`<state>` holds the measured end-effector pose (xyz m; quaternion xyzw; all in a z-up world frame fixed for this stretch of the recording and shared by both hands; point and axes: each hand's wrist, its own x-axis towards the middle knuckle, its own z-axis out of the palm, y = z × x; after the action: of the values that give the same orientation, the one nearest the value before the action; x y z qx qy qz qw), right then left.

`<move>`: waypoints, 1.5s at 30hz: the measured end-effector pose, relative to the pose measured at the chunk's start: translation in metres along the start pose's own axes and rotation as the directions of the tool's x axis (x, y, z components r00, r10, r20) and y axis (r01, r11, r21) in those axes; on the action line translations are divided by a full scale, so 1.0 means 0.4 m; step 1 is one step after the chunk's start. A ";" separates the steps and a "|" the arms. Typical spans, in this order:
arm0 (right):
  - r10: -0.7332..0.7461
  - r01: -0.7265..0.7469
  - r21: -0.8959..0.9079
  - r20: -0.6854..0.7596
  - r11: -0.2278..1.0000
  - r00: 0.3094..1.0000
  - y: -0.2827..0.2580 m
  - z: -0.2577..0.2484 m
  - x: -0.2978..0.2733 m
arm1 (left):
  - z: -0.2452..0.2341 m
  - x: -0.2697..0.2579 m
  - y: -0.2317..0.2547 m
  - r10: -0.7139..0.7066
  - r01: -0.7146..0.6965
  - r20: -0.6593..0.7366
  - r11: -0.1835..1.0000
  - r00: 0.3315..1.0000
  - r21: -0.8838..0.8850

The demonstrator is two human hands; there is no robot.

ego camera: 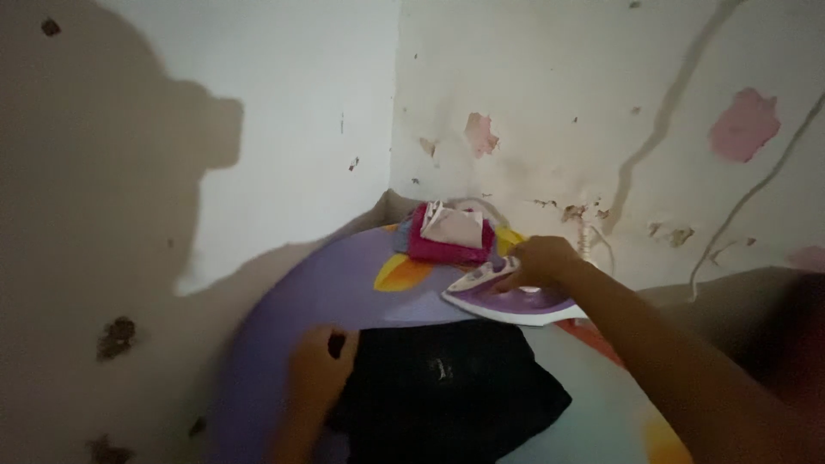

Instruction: The recorder is ironing white and black clothes on an ironing board.

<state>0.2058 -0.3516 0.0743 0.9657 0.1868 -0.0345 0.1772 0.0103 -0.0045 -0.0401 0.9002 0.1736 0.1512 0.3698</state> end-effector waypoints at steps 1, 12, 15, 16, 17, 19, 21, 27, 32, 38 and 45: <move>0.005 -0.005 0.000 -0.006 1.000 1.000 -0.007 -0.019 -0.026 | -0.012 -0.007 0.015 0.007 -0.007 -0.003 1.000 1.000 -0.001; -0.405 0.576 0.270 -0.490 0.771 0.772 -0.242 0.090 -0.086 | 0.076 0.129 -0.105 0.270 -0.297 0.266 0.953 0.925 0.067; -0.382 0.393 0.446 -0.118 0.804 0.917 -0.268 0.098 -0.108 | -0.011 0.107 -0.033 0.271 -0.198 0.361 0.954 0.892 -0.226; -0.382 0.395 0.445 -0.122 0.804 0.916 -0.259 0.078 -0.123 | -0.045 0.117 -0.024 0.273 -0.202 0.358 0.953 0.893 -0.224; -0.350 0.357 0.391 -0.092 0.849 0.932 -0.251 0.058 -0.137 | -0.079 0.128 -0.015 0.274 -0.211 0.355 0.955 0.894 -0.207; -0.320 0.322 0.329 -0.060 0.888 0.945 -0.229 0.014 -0.165 | -0.148 0.124 0.008 0.269 -0.213 0.351 0.958 0.897 -0.192; -0.305 0.291 0.334 -0.009 0.897 0.952 -0.211 -0.044 -0.186 | -0.233 0.109 0.038 0.256 -0.248 0.184 0.966 0.949 -0.068; 0.098 0.204 0.556 -0.465 0.806 0.880 -0.143 -0.150 -0.146 | -0.381 0.092 0.209 0.494 -0.513 -0.170 0.853 0.853 -0.092; 0.041 0.277 0.505 -0.531 0.817 0.847 -0.162 -0.163 -0.279 | -0.373 0.043 0.208 0.482 -0.476 -0.055 0.831 0.875 -0.289; -0.197 0.347 0.314 -0.423 0.884 0.884 -0.225 0.171 -0.304 | -0.116 0.011 -0.114 0.676 -0.663 0.266 0.734 0.688 -0.149; -0.324 0.339 0.381 -0.107 0.860 0.940 -0.231 0.160 -0.359 | -0.178 -0.066 -0.072 0.406 -0.507 0.604 0.862 0.686 -0.003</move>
<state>0.0380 -0.3443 0.0032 0.9353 0.3426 -0.0824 -0.0327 -0.0477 0.0472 -0.0161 0.9435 -0.1673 -0.0607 0.2794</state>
